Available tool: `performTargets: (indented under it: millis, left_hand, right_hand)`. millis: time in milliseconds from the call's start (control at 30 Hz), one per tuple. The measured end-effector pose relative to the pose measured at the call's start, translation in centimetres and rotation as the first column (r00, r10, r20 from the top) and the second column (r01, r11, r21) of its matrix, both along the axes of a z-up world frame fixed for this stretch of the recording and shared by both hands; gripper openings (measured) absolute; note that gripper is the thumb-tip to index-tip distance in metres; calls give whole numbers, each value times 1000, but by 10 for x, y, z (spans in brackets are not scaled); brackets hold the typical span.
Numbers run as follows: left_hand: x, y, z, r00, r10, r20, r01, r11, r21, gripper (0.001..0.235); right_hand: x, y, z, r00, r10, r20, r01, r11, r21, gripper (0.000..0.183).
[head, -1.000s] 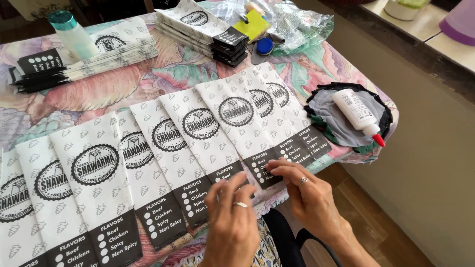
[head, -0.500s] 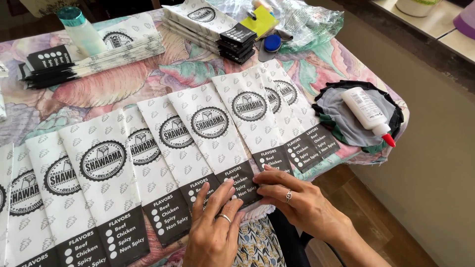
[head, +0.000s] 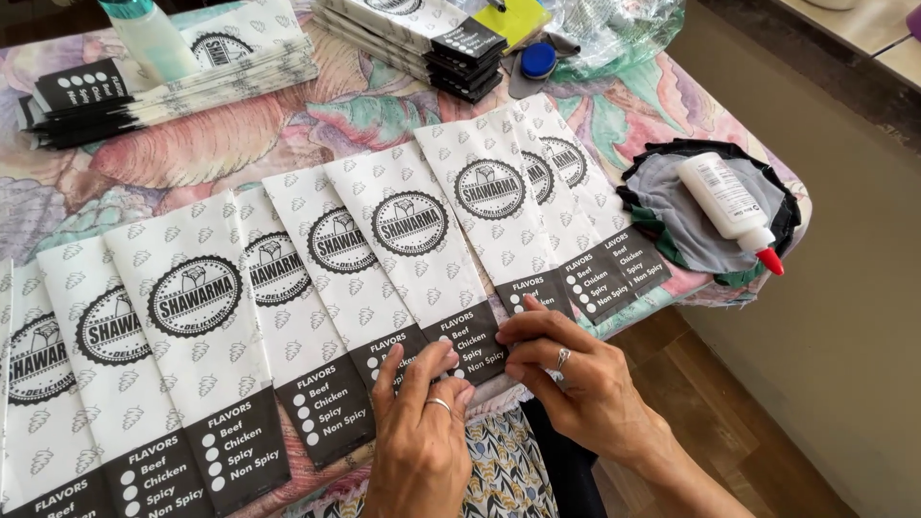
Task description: The person is manually assembling paper shawarma sleeves by applying glue to the edges and folding them into shape.
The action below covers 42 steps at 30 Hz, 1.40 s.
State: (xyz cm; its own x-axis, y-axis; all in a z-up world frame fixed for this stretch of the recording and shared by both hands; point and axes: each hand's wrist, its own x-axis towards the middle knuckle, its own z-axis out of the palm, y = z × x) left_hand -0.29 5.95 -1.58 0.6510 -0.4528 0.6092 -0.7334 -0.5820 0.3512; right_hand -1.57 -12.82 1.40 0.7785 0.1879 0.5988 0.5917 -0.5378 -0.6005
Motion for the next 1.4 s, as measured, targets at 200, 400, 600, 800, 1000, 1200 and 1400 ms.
performTargets:
  millis: [200,400,600,800,1000,1200,1400]
  left_hand:
    - [3,-10,6,954,126,-273,-181,966,-186,18]
    - [7,-10,10,863,170,-475,-263,955,-137,27]
    - [9,-2,18,851,85,-519,-215,957,-196,32]
    - [9,-11,14,834,203,-514,-255,967,-31,13]
    - [16,-6,10,879,158,-450,-221,971,-91,39]
    - [15,-3,11,853,120,-509,-199,975,-103,36]
    - [13,-2,12,846,111,-521,-188,977,-97,33]
  right_hand:
    - [2,11,5,989,-151,-6,151,984,94,11]
    - [4,15,6,967,-236,-98,242,969,52,19]
    - [4,7,-4,955,-251,-155,258,966,24,20]
    - [2,13,-2,959,-261,-110,264,965,11,20]
    - [3,10,-2,963,-225,-146,240,966,91,17]
    - [1,15,3,952,-272,-143,275,961,5,17]
    - [3,14,-7,943,-304,-138,297,953,-66,26]
